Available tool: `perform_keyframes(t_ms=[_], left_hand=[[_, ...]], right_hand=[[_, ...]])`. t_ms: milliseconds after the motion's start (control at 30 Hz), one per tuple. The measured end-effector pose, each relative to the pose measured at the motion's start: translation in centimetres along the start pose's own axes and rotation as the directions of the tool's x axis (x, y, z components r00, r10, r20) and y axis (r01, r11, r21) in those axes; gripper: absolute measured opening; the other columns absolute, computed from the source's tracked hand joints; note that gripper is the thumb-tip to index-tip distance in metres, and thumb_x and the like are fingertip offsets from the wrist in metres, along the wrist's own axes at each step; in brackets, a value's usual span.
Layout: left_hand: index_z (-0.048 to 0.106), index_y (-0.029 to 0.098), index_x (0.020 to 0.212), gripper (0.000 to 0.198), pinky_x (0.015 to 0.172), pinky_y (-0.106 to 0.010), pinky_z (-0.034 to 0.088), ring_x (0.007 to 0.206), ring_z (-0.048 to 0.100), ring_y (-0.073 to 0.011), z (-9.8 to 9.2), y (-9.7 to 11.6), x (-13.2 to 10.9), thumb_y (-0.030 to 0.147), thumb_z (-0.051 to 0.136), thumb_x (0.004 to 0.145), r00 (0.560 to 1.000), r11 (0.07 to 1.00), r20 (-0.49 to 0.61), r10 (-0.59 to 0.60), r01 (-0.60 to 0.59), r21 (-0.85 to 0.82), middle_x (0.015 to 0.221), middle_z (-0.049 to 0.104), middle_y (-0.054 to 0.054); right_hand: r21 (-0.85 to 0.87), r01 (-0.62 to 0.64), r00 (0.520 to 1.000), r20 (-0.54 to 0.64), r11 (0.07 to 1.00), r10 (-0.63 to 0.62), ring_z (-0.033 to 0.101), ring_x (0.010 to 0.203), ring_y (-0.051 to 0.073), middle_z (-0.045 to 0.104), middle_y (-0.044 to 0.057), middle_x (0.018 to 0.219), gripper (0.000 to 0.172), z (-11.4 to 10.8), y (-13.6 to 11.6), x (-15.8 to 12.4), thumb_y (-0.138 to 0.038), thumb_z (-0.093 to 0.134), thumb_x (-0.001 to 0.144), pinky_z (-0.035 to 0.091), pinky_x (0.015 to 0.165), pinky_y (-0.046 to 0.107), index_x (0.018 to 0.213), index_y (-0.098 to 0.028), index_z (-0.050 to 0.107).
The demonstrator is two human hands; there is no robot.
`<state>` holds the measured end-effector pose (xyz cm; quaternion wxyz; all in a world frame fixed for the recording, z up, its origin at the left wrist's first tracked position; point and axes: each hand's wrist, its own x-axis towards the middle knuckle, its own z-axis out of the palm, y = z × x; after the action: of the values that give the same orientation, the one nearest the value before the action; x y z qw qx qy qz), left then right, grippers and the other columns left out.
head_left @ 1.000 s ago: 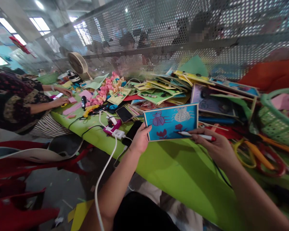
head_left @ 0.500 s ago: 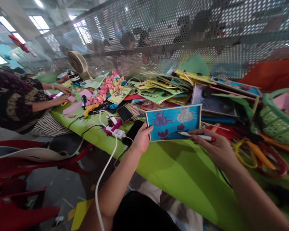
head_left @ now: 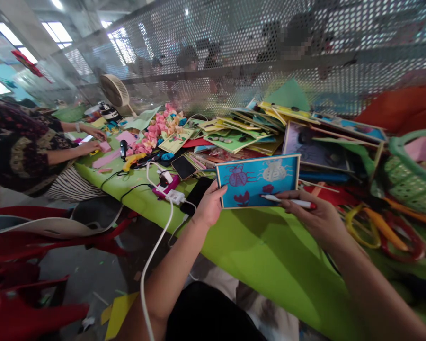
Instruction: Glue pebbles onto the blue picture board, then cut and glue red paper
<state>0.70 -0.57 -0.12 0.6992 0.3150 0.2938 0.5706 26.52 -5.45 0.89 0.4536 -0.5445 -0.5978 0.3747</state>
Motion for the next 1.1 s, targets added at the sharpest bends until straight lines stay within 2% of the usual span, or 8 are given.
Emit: perform_keyframes(t_ms=[167,333,467,767,933,1100], left_hand=[[0.074,0.020,0.117,0.044,0.113,-0.054,0.045,0.130,0.062,-0.0355,-0.1,0.0,0.0,0.027,0.082,0.074,1.000,1.000,0.003,0.004,-0.004,0.019,0.116,0.079,-0.009],[0.075,0.019,0.112,0.040,0.112,-0.054,0.046,0.130,0.062,-0.0362,-0.2,-0.1,0.1,0.027,0.083,0.074,1.000,1.000,0.012,0.008,-0.008,0.013,0.114,0.079,-0.010],[0.075,0.019,0.114,0.042,0.111,-0.054,0.047,0.129,0.063,-0.0362,-0.2,-0.2,0.1,0.028,0.083,0.074,1.000,1.000,0.016,0.007,-0.008,0.010,0.114,0.079,-0.010],[0.074,0.020,0.120,0.048,0.111,-0.053,0.048,0.127,0.064,-0.0354,-0.1,-0.1,0.1,0.027,0.084,0.073,1.000,1.000,0.008,0.002,-0.002,0.006,0.120,0.078,-0.009],[0.073,0.019,0.121,0.050,0.112,-0.053,0.047,0.128,0.064,-0.0354,0.0,0.0,0.1,0.026,0.084,0.073,1.000,1.000,-0.008,0.006,-0.006,0.010,0.118,0.078,-0.009],[0.071,0.019,0.122,0.049,0.112,-0.053,0.047,0.129,0.063,-0.0350,0.1,0.2,0.0,0.024,0.082,0.074,1.000,1.000,-0.021,0.011,-0.011,0.000,0.122,0.077,-0.010]], right_hand=[[-0.046,0.010,1.000,-0.018,0.999,-0.011,0.066,0.081,0.023,0.076,0.004,0.093,0.041,0.0,0.0,0.1,-0.060,0.075,0.081,0.048,0.071,0.033,0.102,-0.025,0.080],[-0.040,0.009,1.000,0.000,0.999,-0.009,0.067,0.087,0.023,0.077,0.006,0.097,0.042,0.2,-0.4,0.0,-0.059,0.074,0.083,0.049,0.079,0.033,0.104,-0.023,0.079],[-0.037,0.001,1.000,-0.008,0.999,-0.002,0.067,0.087,0.024,0.077,0.006,0.095,0.043,0.3,-0.7,0.0,-0.060,0.074,0.081,0.049,0.080,0.033,0.101,-0.022,0.079],[-0.052,0.000,1.000,-0.004,0.999,0.000,0.066,0.085,0.023,0.077,0.007,0.094,0.042,0.1,-0.7,0.0,-0.058,0.074,0.083,0.046,0.075,0.031,0.101,-0.021,0.078],[-0.023,-0.026,0.999,-0.031,0.999,0.026,0.064,0.075,0.022,0.075,0.006,0.085,0.045,0.2,-0.7,0.1,-0.061,0.076,0.077,0.046,0.067,0.030,0.097,-0.021,0.079],[-0.006,-0.040,0.998,-0.044,0.999,0.039,0.063,0.073,0.021,0.073,0.005,0.079,0.044,0.2,-1.0,0.1,-0.060,0.079,0.074,0.046,0.068,0.031,0.094,-0.021,0.079]])
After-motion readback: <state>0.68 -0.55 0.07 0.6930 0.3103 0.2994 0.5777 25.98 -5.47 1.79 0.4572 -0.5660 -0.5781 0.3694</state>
